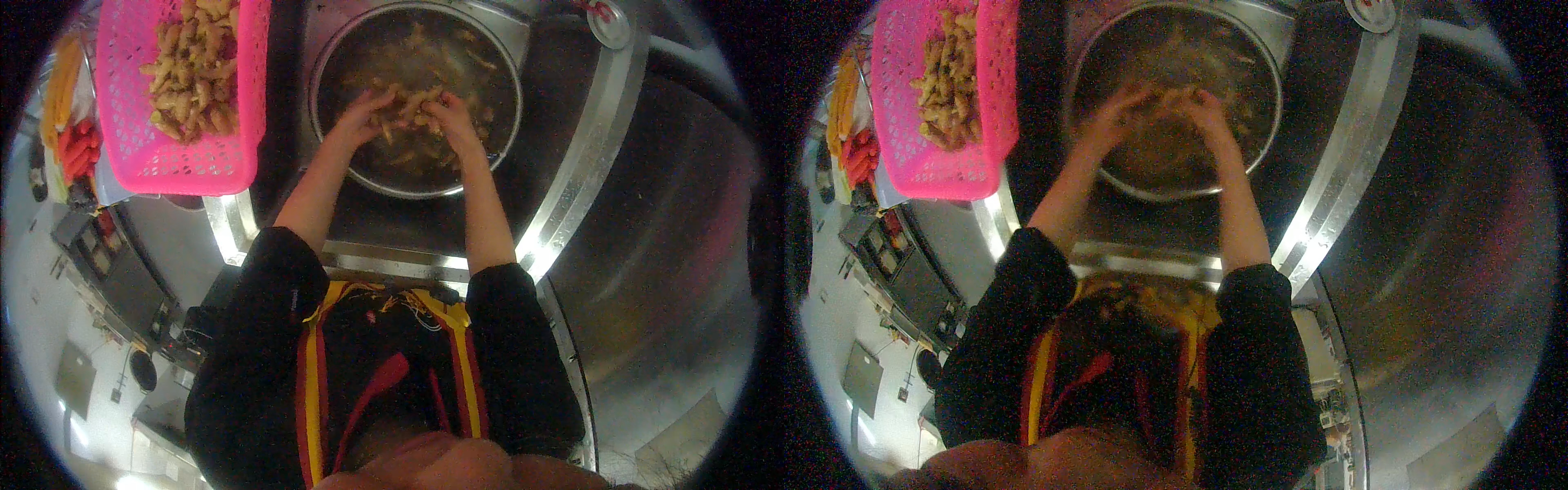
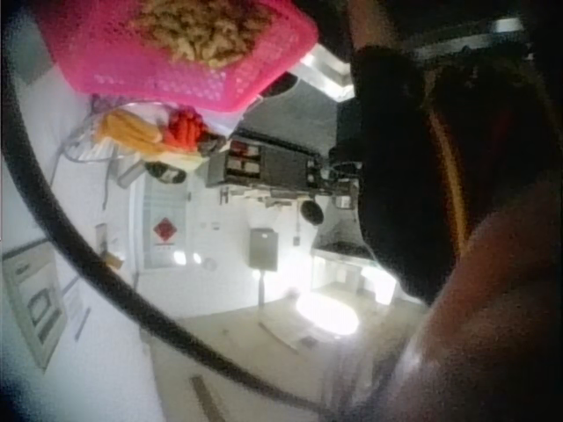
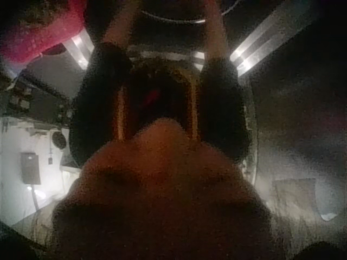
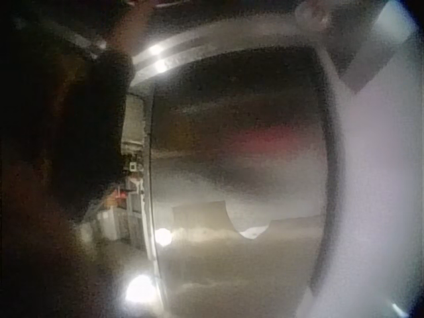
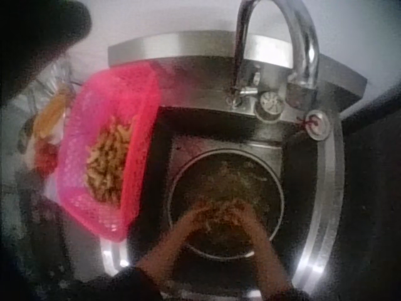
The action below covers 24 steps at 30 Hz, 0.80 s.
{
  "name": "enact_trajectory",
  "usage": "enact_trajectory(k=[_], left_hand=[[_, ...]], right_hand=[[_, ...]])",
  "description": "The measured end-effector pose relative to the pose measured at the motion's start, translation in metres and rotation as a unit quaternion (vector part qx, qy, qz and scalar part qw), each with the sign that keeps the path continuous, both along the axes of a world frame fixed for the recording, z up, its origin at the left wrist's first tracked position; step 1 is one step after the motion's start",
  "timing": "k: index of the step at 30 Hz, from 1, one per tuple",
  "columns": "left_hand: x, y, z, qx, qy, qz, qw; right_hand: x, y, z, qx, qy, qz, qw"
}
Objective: The person washes ginger pieces by hand in a metal bowl under running water in a kitchen sink. They repeatedly rub and rinse the ginger, then transfer the washed pieces into a pink plastic basket. The person also rinses the bowl and briefly discards a small piece into a nearby bin.
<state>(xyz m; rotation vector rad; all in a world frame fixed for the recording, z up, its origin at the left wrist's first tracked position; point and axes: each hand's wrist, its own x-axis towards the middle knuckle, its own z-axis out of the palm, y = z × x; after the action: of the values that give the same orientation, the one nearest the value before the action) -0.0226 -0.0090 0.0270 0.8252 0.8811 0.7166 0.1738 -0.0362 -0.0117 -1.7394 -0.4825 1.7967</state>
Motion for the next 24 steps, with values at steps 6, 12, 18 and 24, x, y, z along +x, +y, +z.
enact_trajectory(k=[6,12,18,24], left_hand=[[0.028,0.007,-0.018,-0.266,-0.022,0.111,0.957],[0.028,0.002,-0.030,-0.239,0.024,0.152,0.959],[0.004,0.017,-0.025,-0.236,0.169,0.027,0.957],[-0.002,0.013,-0.013,-0.273,0.030,0.099,0.956]], right_hand=[[-0.010,-0.003,-0.027,0.112,-0.112,0.078,0.984],[-0.022,-0.008,-0.012,0.107,-0.048,0.088,0.989],[-0.002,-0.021,-0.025,0.161,-0.162,0.263,0.937],[0.028,-0.026,-0.039,0.125,-0.263,0.101,0.951]])
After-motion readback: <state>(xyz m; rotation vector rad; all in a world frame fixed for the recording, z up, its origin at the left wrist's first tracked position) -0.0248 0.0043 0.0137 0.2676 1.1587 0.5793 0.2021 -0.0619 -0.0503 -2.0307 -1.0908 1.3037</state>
